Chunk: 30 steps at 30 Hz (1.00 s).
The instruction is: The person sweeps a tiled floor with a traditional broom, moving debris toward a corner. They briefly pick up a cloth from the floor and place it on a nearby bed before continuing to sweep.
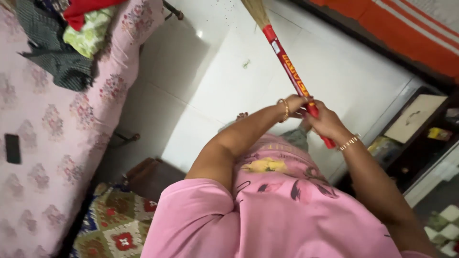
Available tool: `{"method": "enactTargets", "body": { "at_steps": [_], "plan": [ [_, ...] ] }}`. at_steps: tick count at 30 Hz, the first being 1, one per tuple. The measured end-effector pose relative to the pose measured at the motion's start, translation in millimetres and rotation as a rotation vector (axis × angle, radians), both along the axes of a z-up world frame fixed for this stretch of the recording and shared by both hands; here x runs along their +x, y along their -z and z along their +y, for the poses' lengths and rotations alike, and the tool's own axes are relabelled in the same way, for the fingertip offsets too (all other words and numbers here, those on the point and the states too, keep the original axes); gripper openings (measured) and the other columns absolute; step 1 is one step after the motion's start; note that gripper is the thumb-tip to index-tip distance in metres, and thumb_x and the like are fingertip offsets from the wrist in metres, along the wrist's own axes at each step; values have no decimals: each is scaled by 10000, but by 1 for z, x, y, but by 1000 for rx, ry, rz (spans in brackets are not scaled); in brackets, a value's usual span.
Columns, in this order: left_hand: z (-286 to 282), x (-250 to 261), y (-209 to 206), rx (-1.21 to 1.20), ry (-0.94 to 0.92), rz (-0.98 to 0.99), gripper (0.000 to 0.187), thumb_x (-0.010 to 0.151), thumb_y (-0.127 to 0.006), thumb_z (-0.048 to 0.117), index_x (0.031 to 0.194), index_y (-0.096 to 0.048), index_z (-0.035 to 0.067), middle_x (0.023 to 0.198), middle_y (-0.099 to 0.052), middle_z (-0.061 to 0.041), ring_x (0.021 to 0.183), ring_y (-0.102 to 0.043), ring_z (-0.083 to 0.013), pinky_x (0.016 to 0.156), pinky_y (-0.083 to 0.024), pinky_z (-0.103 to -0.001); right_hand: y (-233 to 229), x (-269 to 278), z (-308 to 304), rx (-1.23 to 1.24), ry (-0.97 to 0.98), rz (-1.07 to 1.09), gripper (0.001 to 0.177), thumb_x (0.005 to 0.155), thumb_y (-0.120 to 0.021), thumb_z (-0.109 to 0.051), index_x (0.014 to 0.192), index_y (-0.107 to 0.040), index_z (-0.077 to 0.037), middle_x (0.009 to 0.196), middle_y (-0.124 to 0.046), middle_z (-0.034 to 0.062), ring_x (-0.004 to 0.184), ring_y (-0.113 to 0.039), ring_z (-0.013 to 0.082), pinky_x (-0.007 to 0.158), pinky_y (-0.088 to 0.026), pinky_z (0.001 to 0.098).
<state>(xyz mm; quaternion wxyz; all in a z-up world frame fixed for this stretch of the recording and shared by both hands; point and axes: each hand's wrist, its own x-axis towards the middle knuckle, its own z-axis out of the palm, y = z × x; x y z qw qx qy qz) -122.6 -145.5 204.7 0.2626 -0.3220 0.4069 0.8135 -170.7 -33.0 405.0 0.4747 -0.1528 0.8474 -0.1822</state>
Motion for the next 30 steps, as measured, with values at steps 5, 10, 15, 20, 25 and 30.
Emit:
{"method": "enactTargets", "body": {
  "at_steps": [5, 10, 15, 20, 25, 30],
  "plan": [
    [131, -53, -4, 194, 25, -109, 409, 965, -607, 368, 1208, -672, 45, 1126, -722, -143, 803, -673, -235, 620, -557, -345, 3, -66, 131, 69, -287, 89, 760, 888, -665, -419, 1550, -397, -161, 1008, -726, 246, 884, -718, 398, 806, -563, 461],
    [232, -108, -26, 414, 41, -139, 450, 1015, -512, 413, 1326, -565, 92, 1222, -657, -103, 947, -698, -281, 759, -594, -417, -48, -164, 192, 209, -553, 9, 770, 824, -676, -387, 1536, -431, -230, 1026, -755, 226, 939, -744, 386, 838, -575, 455],
    [264, -126, -38, 605, -20, -87, 484, 1027, -419, 499, 1362, -521, 165, 1239, -666, -125, 1044, -692, -327, 843, -538, -462, -51, -212, 183, 426, -682, -171, 738, 845, -691, -388, 1529, -455, -237, 1030, -736, 200, 941, -727, 361, 848, -598, 462],
    [232, -117, -2, 494, -189, -269, 465, 982, -433, 518, 1287, -567, 193, 1171, -680, -89, 991, -700, -337, 832, -502, -460, 10, -207, 135, 339, -1099, 0, 535, 847, -690, -366, 1344, -634, -175, 1137, -748, 177, 1048, -708, 361, 931, -557, 462],
    [203, -119, 79, 387, -416, -275, 347, 987, -556, 418, 1137, -644, 117, 1069, -710, -85, 851, -699, -269, 770, -569, -397, 44, -182, 99, 343, -1035, 97, 558, 862, -684, -346, 1379, -584, -160, 1142, -737, 189, 1047, -702, 381, 915, -557, 487],
    [173, -89, 55, 241, -555, -282, 341, 974, -584, 391, 1057, -650, 67, 903, -700, -104, 790, -679, -226, 663, -595, -355, 26, -144, 92, 311, -988, 174, 646, 912, -631, -323, 1494, -429, -130, 1073, -730, 211, 1003, -698, 409, 868, -558, 518]
  ]
}}
